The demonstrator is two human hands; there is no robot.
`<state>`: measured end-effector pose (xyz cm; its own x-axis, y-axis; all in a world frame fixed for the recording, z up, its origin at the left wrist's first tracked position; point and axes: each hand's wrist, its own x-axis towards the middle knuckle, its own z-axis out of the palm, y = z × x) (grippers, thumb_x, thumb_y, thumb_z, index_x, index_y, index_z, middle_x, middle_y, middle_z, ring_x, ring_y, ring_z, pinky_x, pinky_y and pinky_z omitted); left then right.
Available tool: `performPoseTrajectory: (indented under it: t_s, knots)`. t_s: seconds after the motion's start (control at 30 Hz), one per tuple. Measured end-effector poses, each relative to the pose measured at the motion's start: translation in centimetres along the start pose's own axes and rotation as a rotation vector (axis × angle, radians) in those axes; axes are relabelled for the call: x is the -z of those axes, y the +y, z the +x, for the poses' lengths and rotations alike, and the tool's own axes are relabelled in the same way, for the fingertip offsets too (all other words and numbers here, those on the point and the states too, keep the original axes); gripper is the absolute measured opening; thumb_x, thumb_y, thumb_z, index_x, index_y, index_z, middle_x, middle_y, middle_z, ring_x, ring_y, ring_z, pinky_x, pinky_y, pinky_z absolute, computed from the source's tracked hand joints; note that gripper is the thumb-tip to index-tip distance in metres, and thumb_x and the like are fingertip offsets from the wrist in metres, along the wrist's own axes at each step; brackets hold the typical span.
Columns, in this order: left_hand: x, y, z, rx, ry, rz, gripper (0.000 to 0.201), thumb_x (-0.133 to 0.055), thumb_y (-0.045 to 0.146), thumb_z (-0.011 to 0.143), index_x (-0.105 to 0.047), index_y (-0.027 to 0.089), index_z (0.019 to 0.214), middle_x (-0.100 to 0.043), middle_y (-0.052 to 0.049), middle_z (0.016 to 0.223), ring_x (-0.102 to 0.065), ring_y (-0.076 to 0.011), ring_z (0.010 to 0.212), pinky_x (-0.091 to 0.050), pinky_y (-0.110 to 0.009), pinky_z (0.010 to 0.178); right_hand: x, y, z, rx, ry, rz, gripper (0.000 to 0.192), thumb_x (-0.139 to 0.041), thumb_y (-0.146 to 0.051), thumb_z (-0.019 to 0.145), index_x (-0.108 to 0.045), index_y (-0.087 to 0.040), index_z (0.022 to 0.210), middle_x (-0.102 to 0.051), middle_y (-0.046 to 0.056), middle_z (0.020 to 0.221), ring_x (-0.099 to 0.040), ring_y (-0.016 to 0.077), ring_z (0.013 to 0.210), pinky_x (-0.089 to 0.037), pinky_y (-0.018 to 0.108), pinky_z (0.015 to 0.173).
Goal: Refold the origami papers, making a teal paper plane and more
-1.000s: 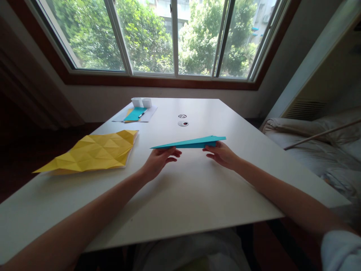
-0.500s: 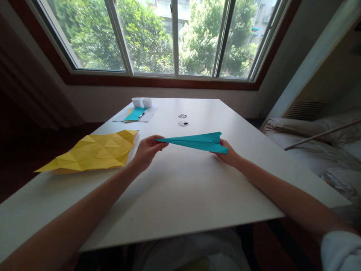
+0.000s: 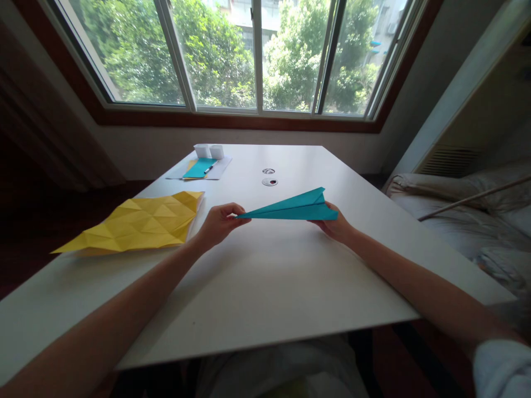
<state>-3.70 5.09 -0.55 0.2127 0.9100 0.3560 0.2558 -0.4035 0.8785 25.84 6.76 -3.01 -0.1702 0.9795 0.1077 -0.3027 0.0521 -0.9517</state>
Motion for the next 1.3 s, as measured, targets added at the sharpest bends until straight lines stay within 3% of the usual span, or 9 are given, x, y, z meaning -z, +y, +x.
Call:
performPoseTrajectory:
  t_s: [0.17, 0.27, 0.5, 0.6, 0.83, 1.0, 1.07, 1.17, 1.3]
  knots:
    - [-1.8, 0.5, -0.5, 0.149, 0.053, -0.218, 0.024, -0.076, 0.031, 0.057, -0.062, 0.014, 0.065, -0.059, 0.000, 0.063, -0.049, -0.0097, 0.059, -0.038, -0.022, 0.055, -1.4, -0.6, -0.1, -0.175, 0.121, 0.305, 0.025, -0.079, -0.019, 0.052, -0.061, -0.023, 0.068, -0.066, -0.007, 0.067, -0.060, 0.0098, 0.065, -0.051, 0.024, 0.070]
    - [-3.1, 1.0, -1.0, 0.216, 0.039, -0.303, 0.022, -0.076, 0.030, 0.057, -0.063, 0.014, 0.065, -0.058, 0.001, 0.059, -0.047, -0.0085, 0.055, -0.035, -0.022, 0.052, -2.5, -0.7, -0.9, -0.261, 0.089, 0.388, 0.026, -0.077, -0.012, 0.051, -0.059, -0.022, 0.067, -0.066, -0.007, 0.066, -0.060, 0.0092, 0.063, -0.051, 0.024, 0.070]
    - [-5.0, 2.1, -1.9, 0.209, -0.026, -0.294, 0.019, -0.074, 0.028, 0.061, -0.063, 0.014, 0.067, -0.060, 0.001, 0.063, -0.049, -0.0089, 0.060, -0.037, -0.022, 0.056, -4.4, -0.5, -2.6, -0.387, -0.008, 0.368, 0.028, -0.076, -0.007, 0.051, -0.060, -0.020, 0.069, -0.067, -0.003, 0.068, -0.061, 0.0123, 0.066, -0.050, 0.030, 0.070]
    - [-5.1, 2.2, -2.0, 0.192, -0.062, -0.213, 0.019, -0.072, 0.030, 0.065, -0.061, 0.014, 0.068, -0.059, 0.001, 0.064, -0.050, -0.0092, 0.061, -0.038, -0.021, 0.058, -4.7, -0.4, -2.8, -0.367, 0.002, 0.333, 0.026, -0.077, -0.009, 0.051, -0.058, -0.020, 0.065, -0.064, -0.005, 0.065, -0.061, 0.0114, 0.066, -0.049, 0.027, 0.066]
    - [-4.5, 2.2, -2.0, 0.205, -0.244, -0.032, 0.023, -0.067, 0.034, 0.068, -0.064, 0.016, 0.081, -0.063, -0.002, 0.078, -0.055, -0.0124, 0.071, -0.042, -0.023, 0.063, -3.2, -1.2, -1.4, -0.146, 0.065, 0.183, 0.015, -0.072, -0.018, 0.059, -0.058, -0.020, 0.063, -0.062, -0.005, 0.065, -0.058, 0.0094, 0.065, -0.044, 0.021, 0.058]
    - [-3.6, 1.9, -1.9, 0.147, -0.242, 0.037, 0.020, -0.061, 0.034, 0.072, -0.063, 0.015, 0.077, -0.064, -0.003, 0.075, -0.056, -0.0133, 0.070, -0.043, -0.023, 0.063, -0.2, -3.3, 1.7, 0.049, 0.090, -0.222, 0.010, -0.060, -0.022, 0.065, -0.061, -0.020, 0.075, -0.064, 0.000, 0.074, -0.057, 0.0126, 0.067, -0.045, 0.027, 0.063]
    - [-3.1, 1.8, -1.8, 0.119, -0.252, 0.081, 0.019, -0.060, 0.033, 0.072, -0.063, 0.015, 0.077, -0.064, -0.003, 0.075, -0.056, -0.0134, 0.070, -0.044, -0.023, 0.063, 1.5, -4.1, 3.4, 0.173, 0.148, -0.602, 0.015, -0.054, -0.022, 0.069, -0.061, -0.018, 0.082, -0.064, 0.002, 0.077, -0.057, 0.0140, 0.068, -0.045, 0.028, 0.062]
    - [-2.3, 1.8, -1.8, 0.064, -0.277, 0.200, 0.018, -0.055, 0.032, 0.075, -0.063, 0.015, 0.078, -0.064, -0.003, 0.075, -0.056, -0.0132, 0.069, -0.043, -0.022, 0.060, 4.1, -5.0, 5.9, 0.273, 0.167, -1.450, 0.021, -0.047, -0.025, 0.077, -0.061, -0.016, 0.089, -0.064, 0.005, 0.081, -0.057, 0.0163, 0.073, -0.044, 0.028, 0.066]
    - [-1.5, 2.1, -2.0, -0.029, -0.269, 0.400, 0.017, -0.051, 0.029, 0.076, -0.063, 0.017, 0.077, -0.064, -0.002, 0.073, -0.057, -0.0124, 0.067, -0.043, -0.021, 0.060, 7.5, -5.3, 8.6, 0.228, 0.196, -1.652, 0.024, -0.048, -0.017, 0.076, -0.062, -0.013, 0.095, -0.061, 0.012, 0.096, -0.056, 0.0210, 0.086, -0.042, 0.029, 0.076]
